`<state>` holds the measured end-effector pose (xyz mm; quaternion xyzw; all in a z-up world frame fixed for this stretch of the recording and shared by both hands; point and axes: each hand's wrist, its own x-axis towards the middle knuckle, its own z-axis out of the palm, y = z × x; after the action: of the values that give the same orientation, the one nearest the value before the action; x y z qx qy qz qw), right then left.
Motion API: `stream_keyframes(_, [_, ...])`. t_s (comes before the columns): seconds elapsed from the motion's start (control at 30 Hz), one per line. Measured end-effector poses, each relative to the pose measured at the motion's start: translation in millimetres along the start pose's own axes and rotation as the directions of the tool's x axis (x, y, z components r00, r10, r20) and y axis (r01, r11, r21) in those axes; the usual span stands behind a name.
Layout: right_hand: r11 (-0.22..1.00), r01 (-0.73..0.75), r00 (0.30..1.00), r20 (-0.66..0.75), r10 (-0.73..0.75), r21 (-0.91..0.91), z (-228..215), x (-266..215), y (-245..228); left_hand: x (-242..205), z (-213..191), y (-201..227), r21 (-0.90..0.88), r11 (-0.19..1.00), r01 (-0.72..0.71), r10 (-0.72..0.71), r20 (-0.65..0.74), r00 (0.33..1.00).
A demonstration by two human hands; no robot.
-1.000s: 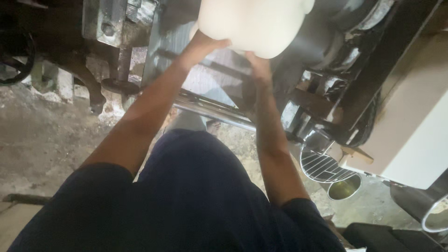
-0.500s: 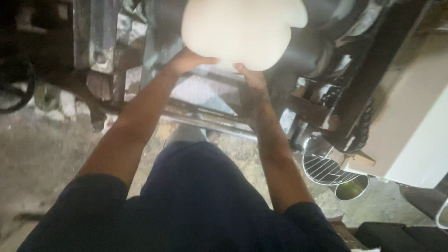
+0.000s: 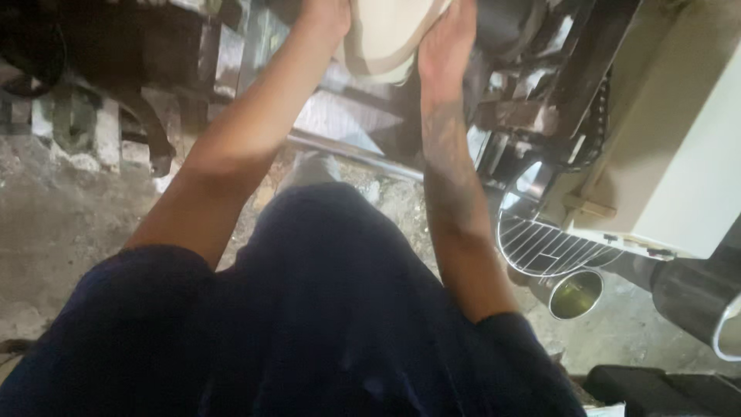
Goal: The person feeds a large mass of white dough through a roller machine repeatedly, folding and refeeding it to flatten and smooth the material. The person then moves to a table, cuts the flattened dough into smaller pieces with a knife, and places them on a scale.
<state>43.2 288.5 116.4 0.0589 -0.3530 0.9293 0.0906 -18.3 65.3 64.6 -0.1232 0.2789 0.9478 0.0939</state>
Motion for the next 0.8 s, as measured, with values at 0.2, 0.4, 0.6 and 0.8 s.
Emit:
stream_keyframes(0.2, [0.943, -0.325, 0.922, -0.245, 0.299, -0.071, -27.3, -185.2, -1.4, -104.4, -82.3, 19.7, 0.798, 0.556, -0.234, 0.315, 0.059, 0.947])
stream_keyframes(0.4, [0.529, -0.719, 0.689, -0.359, 0.629, -0.452, 7.7, -180.2, 28.5, -165.8, -165.3, 15.1, 0.974, 0.140, 0.181, -0.004, -0.182, 0.983])
stream_keyframes(0.6, [0.470, -0.677, 0.736, -0.519, 0.435, -0.566, 68.6, 38.8, 30.2, -94.8, -125.4, 20.3, 0.871, 0.360, 0.334, -0.219, -0.269, 0.938])
stream_keyframes(0.8, [0.478, -0.598, 0.799, -0.527, 0.292, -0.643, 69.0, 152.9, 46.0, -14.6, -9.6, 25.4, 0.796, 0.600, -0.078, -0.146, 0.205, 0.968])
